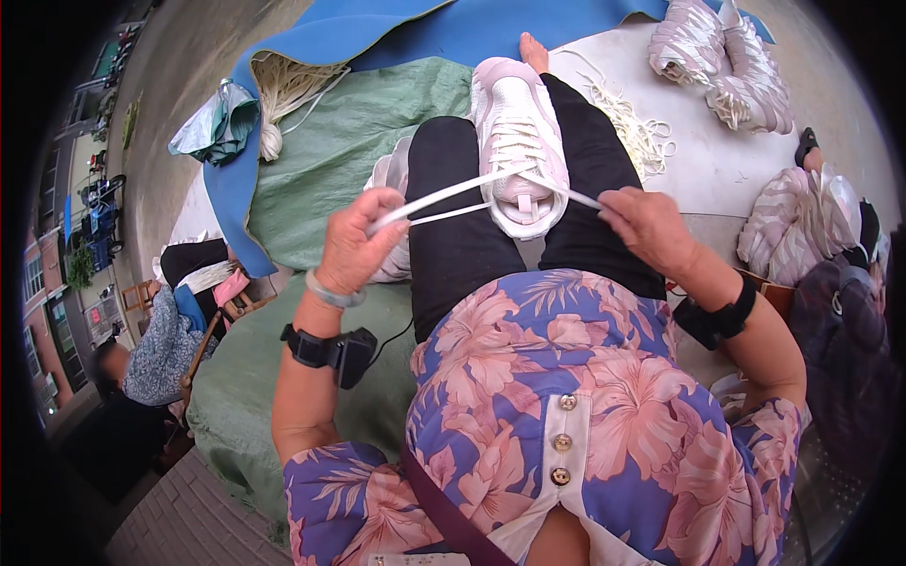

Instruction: The person threads white shoelaces through the eyelets of a pink and white sneaker, pulling them tight and arranging the laces. They repeat this process for a second shoe, ensuring the laces are properly seated in the eyelets.

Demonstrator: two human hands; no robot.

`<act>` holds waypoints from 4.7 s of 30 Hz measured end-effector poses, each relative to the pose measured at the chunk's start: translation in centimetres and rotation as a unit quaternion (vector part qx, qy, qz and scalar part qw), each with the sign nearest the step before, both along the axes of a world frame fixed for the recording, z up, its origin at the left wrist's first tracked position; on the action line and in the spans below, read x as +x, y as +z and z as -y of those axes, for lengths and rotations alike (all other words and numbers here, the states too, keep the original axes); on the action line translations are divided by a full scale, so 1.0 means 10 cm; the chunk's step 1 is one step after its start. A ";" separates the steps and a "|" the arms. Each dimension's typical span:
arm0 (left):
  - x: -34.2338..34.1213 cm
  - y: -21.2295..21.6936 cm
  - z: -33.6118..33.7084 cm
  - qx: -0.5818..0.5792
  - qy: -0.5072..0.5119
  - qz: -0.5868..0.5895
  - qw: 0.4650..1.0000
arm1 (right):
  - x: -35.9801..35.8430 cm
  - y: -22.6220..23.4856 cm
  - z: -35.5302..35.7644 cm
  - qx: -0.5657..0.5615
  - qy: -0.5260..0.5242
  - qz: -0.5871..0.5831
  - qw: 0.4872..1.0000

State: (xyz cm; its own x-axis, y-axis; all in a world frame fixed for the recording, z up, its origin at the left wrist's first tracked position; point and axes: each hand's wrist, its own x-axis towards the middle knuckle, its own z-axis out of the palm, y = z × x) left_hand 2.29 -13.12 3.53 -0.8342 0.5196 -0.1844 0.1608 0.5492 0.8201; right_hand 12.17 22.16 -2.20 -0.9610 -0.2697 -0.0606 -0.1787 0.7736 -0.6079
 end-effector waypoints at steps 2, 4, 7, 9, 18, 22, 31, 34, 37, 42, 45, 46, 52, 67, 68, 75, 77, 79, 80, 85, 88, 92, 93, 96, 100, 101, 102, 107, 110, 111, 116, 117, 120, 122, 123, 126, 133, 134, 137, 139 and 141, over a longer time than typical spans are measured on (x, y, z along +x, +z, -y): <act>-0.10 0.00 0.07 -0.048 -0.029 -0.090 0.994 | 0.02 0.06 -0.14 0.071 0.005 -0.083 0.994; -0.18 -0.04 0.15 -0.118 -0.089 -0.213 0.966 | 0.04 0.06 -0.30 0.094 0.000 -0.119 0.988; -0.15 -0.12 0.20 -0.176 -0.133 -0.280 0.934 | 0.09 -0.04 -0.48 0.052 -0.030 -0.117 0.991; -0.10 -0.11 0.18 -0.190 -0.127 -0.296 0.928 | 0.11 -0.15 -0.54 0.043 -0.065 -0.058 0.995; -0.02 0.75 -0.60 0.099 -0.296 0.023 0.950 | -0.64 0.00 0.23 -0.264 -0.024 0.046 0.963; 0.18 0.66 -1.19 0.171 -0.440 0.101 0.876 | -0.86 0.38 0.65 -0.303 0.193 0.249 0.900; 0.22 0.34 -1.50 0.084 -0.508 0.118 0.849 | -0.65 -0.04 0.58 0.320 0.186 0.063 0.927; 0.18 0.30 -1.41 0.059 -0.487 0.133 0.861 | -0.65 -0.18 0.49 0.226 0.109 0.010 0.968; 0.12 0.39 -1.17 0.062 -0.453 0.130 0.880 | -0.67 -0.09 0.43 -0.107 -0.019 0.064 0.992; -0.07 0.86 -0.49 -0.001 -0.334 0.100 0.937 | -0.64 0.40 0.05 -0.566 -0.168 0.170 0.789; -0.05 1.05 -0.02 -0.079 -0.191 0.041 0.977 | -0.42 0.71 -0.31 -0.543 -0.163 0.163 0.807; -0.07 1.03 0.14 -0.120 -0.154 -0.007 0.981 | -0.31 0.78 -0.44 -0.513 -0.181 0.181 0.819; -0.23 0.30 1.13 -0.340 -0.094 -0.371 0.859 | 0.35 0.54 -1.13 -0.252 -0.179 0.250 0.918; -0.71 -0.38 1.27 -0.375 0.137 -0.241 0.884 | 0.14 -0.38 -1.44 0.012 -0.206 0.058 0.977; -0.85 -0.31 1.18 -0.277 0.235 -0.131 0.922 | 0.00 -0.27 -1.48 -0.147 -0.285 0.117 0.940; -0.41 -0.50 0.02 0.068 0.308 0.278 0.907 | -0.23 -0.25 -0.50 -0.473 -0.341 0.342 0.737; -0.26 -0.55 -0.25 0.105 0.271 0.323 0.901 | -0.20 -0.32 -0.15 -0.498 -0.335 0.354 0.717; -0.17 -0.58 -0.47 0.145 0.245 0.342 0.896 | -0.22 -0.33 0.09 -0.523 -0.322 0.340 0.712; -0.15 -0.59 -0.55 0.148 0.246 0.342 0.895 | -0.25 -0.33 0.18 -0.510 -0.328 0.335 0.721; -0.10 -0.65 -0.77 0.200 0.255 0.345 0.881 | -0.36 -0.35 0.38 -0.523 -0.306 0.243 0.757; -0.06 -0.68 -0.82 0.210 0.257 0.341 0.879 | -0.36 -0.42 0.42 -0.512 -0.303 0.229 0.771; -0.04 -0.70 -0.83 0.205 0.251 0.334 0.885 | -0.37 -0.47 0.45 -0.502 -0.305 0.217 0.780; -0.04 -0.70 -0.83 0.193 0.244 0.334 0.890 | -0.37 -0.47 0.45 -0.511 -0.303 0.202 0.779; -0.03 -0.69 -0.83 0.172 0.214 0.320 0.907 | -0.39 -0.48 0.47 -0.502 -0.304 0.201 0.785; -0.01 -0.69 -0.84 0.159 0.202 0.302 0.918 | -0.40 -0.52 0.48 -0.470 -0.286 0.176 0.816; -0.01 -0.69 -0.84 0.160 0.204 0.299 0.919 | -0.39 -0.53 0.48 -0.451 -0.276 0.164 0.833; 0.00 -0.68 -0.84 0.169 0.213 0.303 0.914 | -0.39 -0.55 0.49 -0.430 -0.272 0.154 0.847; -0.01 -0.66 -0.85 0.215 0.259 0.298 0.893 | -0.39 -0.57 0.54 -0.168 -0.143 -0.092 0.971; -0.01 -0.68 -0.88 0.233 0.276 0.290 0.886 | -0.43 -0.56 0.56 -0.128 -0.109 -0.140 0.976; -0.02 -0.69 -0.88 0.217 0.264 0.286 0.895 | -0.43 -0.55 0.56 -0.126 -0.114 -0.146 0.975; -0.01 -0.75 -0.88 0.133 0.212 0.232 0.940 | -0.35 -0.44 0.54 -0.099 -0.129 -0.117 0.980; -0.01 -0.75 -0.87 0.103 0.209 0.226 0.946 | -0.32 -0.41 0.54 -0.090 -0.131 -0.087 0.984; -0.01 -0.76 -0.89 0.094 0.209 0.211 0.950 | -0.30 -0.37 0.52 -0.009 -0.085 -0.105 0.991; -0.01 -0.76 -0.91 0.110 0.232 0.189 0.948 | -0.30 -0.37 0.52 0.026 -0.070 -0.111 0.991; -0.01 -0.76 -0.92 0.109 0.236 0.192 0.946 | -0.31 -0.39 0.52 0.034 -0.069 -0.114 0.991; -0.03 -0.76 -0.94 0.109 0.244 0.195 0.944 | -0.31 -0.45 0.52 0.051 -0.072 -0.111 0.990; -0.08 -0.78 -0.98 0.092 0.212 0.193 0.954 | -0.36 -0.56 0.45 0.064 -0.047 -0.135 0.988; -0.08 -0.79 -0.99 0.093 0.212 0.180 0.956 | -0.36 -0.57 0.44 0.065 -0.041 -0.128 0.989; -0.08 -0.80 -1.01 0.076 0.210 0.173 0.959 | -0.36 -0.59 0.42 0.069 -0.042 -0.121 0.989; -0.07 -0.82 -1.02 0.069 0.207 0.143 0.965 | -0.36 -0.60 0.43 0.070 -0.043 -0.119 0.989; -0.06 -0.85 -1.01 0.062 0.203 0.113 0.971 | -0.36 -0.60 0.44 0.064 -0.041 -0.125 0.989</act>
